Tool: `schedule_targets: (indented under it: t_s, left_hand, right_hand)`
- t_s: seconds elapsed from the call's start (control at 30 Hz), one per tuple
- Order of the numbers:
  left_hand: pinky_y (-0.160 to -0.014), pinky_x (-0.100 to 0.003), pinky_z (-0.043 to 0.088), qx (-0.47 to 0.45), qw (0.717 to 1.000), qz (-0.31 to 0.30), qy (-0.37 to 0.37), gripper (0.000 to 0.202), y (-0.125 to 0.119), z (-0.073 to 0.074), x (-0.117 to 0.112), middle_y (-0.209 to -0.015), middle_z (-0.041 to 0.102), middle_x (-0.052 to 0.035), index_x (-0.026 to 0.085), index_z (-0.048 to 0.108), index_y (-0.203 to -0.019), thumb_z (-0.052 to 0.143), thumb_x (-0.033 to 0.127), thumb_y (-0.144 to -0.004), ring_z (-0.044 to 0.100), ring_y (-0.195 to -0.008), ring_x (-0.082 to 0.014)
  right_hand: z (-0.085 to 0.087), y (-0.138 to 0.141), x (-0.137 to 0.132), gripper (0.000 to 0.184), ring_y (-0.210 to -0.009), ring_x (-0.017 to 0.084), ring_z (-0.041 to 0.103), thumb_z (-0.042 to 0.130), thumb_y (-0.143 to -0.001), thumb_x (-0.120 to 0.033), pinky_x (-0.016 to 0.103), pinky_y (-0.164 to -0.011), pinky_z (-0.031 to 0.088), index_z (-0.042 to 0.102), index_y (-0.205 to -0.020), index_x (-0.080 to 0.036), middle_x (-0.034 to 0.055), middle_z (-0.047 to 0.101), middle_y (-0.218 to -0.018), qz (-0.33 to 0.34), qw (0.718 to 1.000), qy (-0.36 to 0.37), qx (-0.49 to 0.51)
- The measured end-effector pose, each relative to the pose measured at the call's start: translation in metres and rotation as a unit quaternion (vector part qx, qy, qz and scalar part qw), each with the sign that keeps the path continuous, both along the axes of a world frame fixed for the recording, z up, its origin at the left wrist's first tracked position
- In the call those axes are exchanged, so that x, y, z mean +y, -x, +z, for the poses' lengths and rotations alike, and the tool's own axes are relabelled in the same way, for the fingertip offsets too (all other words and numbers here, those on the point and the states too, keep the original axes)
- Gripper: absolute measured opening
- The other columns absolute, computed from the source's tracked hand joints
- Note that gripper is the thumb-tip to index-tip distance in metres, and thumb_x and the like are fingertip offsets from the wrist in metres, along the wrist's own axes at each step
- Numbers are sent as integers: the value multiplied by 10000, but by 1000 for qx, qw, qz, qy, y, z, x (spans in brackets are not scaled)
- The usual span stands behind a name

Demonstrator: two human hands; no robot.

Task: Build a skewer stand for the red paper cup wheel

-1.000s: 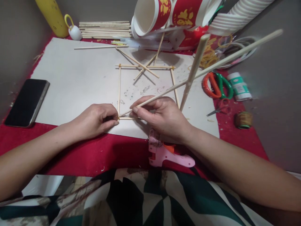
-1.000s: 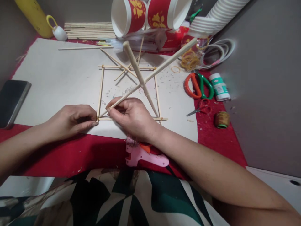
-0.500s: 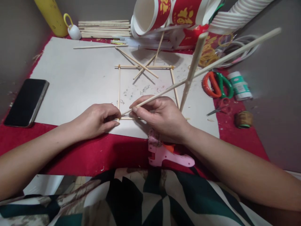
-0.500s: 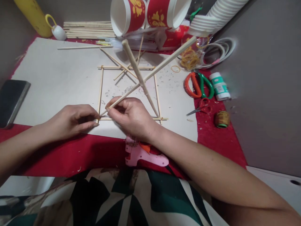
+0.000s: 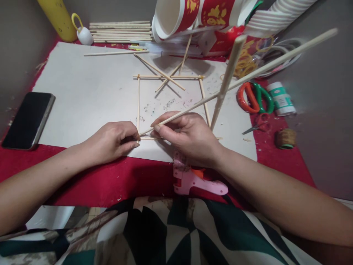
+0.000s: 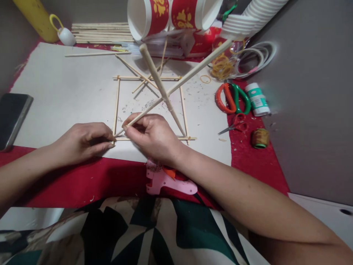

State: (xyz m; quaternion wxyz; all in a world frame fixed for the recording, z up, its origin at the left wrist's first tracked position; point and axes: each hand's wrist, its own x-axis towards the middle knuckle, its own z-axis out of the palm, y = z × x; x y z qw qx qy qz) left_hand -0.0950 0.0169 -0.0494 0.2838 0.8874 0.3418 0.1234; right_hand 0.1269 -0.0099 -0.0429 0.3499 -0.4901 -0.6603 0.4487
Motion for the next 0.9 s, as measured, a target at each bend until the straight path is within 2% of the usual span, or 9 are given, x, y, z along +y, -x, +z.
schedule_targets:
  t_s: [0.27, 0.37, 0.47, 0.6, 0.7, 0.8, 0.9]
  left_hand:
    - [-630, -231, 448, 10, 996, 38, 75, 218, 7, 17, 4, -772, 684, -9, 169, 662, -995, 646, 325, -843, 605, -660, -124]
    - [-678, -237, 466, -7, 997, 64, 53, 220, 3, 24, 6, -823, 699, -24, 164, 667, -985, 598, 335, -866, 624, -715, -133]
    - [-695, -246, 462, 7, 998, 50, 38, 238, -6, 28, 10, -837, 703, -32, 161, 676, -1013, 568, 317, -868, 630, -730, -141]
    - [-645, -234, 439, 23, 998, 18, 50, 203, -14, 30, 12, -774, 675, -12, 162, 665, -984, 583, 286, -846, 600, -671, -128]
    - [-622, -228, 418, 55, 997, 25, 43, 164, -11, 30, 8, -776, 652, -5, 168, 636, -935, 633, 270, -808, 580, -671, -125]
    - [-617, -233, 399, 92, 995, 31, 20, 148, -6, 26, 3, -799, 642, -9, 171, 622, -914, 644, 267, -804, 566, -683, -129]
    - [-636, -241, 398, 92, 995, 28, 3, 129, -5, 19, 0, -815, 640, -10, 173, 623, -915, 629, 264, -824, 561, -698, -131]
  right_hand:
    - [2, -2, 0, 153, -782, 152, 631, 576, -862, -204, 275, -741, 479, 713, -818, -153, 25, 707, -803, 11, 1000, -17, -9]
    - [1, -3, 0, 171, -801, 160, 642, 566, -872, -216, 279, -756, 481, 720, -835, -148, 29, 715, -817, 18, 999, -21, -16]
    - [0, -4, 0, 176, -793, 153, 643, 561, -875, -207, 271, -757, 474, 726, -847, -150, 21, 721, -826, 25, 999, -41, -23]
    - [-2, -4, 0, 172, -781, 142, 639, 556, -875, -188, 261, -748, 462, 725, -860, -159, 9, 722, -818, 29, 998, -51, -19]
    - [-1, -4, 1, 177, -778, 141, 632, 544, -878, -188, 262, -747, 454, 714, -846, -152, 11, 711, -808, 35, 998, -42, -19]
    - [2, -3, 1, 186, -772, 140, 621, 531, -879, -182, 262, -744, 445, 705, -830, -140, 16, 695, -799, 35, 999, -32, -10]
    - [4, -2, 1, 180, -761, 137, 611, 531, -872, -170, 259, -727, 436, 700, -823, -133, 18, 686, -791, 29, 999, -23, -8]
